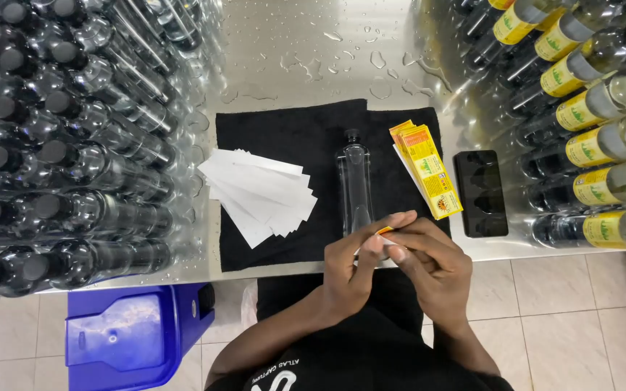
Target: Manual application of adhesive labels onto plastic bottles at a production workstation.
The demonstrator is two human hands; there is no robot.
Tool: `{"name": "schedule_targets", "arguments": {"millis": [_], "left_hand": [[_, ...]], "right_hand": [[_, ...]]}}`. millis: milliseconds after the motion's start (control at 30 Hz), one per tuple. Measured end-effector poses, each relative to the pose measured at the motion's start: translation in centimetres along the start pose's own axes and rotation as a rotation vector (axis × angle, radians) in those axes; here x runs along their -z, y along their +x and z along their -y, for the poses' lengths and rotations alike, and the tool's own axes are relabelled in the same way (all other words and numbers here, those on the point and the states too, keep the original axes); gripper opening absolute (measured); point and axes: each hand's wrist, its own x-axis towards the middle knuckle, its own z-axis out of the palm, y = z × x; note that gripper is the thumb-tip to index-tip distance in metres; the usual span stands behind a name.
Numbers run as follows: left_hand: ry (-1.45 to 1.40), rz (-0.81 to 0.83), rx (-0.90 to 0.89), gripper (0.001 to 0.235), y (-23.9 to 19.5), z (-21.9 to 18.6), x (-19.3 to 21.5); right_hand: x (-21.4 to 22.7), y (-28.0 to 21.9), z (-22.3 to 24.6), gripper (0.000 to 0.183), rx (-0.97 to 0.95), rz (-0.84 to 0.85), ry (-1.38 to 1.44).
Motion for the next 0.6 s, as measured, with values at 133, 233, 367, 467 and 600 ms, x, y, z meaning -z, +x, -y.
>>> {"name": "schedule_targets", "arguments": {"millis": [133,233,367,467,600], "left_hand": [[-0.006,-0.05,0.001,0.045,-0.1,0.8,0.1],[0.061,-0.067,-0.006,0.044,-0.4,2.2,0.5],[0.256,0.014,-0.165,0.038,-0.7,4.3,1.8],[0.461,0.006,-0.258,0.041,-0.4,4.5,3.0],[0.245,-0.206,0.007,0.05,0.7,2.3,2.8]], "right_hand": [[-0.4,0.1,-0.2,0.021,-0.036,0.013,-0.062],[-0.7,0.3,-0.1,0.02,-0.028,0.001,-0.137],[-0.9,0.8,0.6,0.02,0.028,0.024,-0.165],[-0.6,1.1,1.1,0.02,0.09,0.015,-0.235],[0.2,1.0,0.6,0.02,-0.048,-0.004,-0.186]]}}
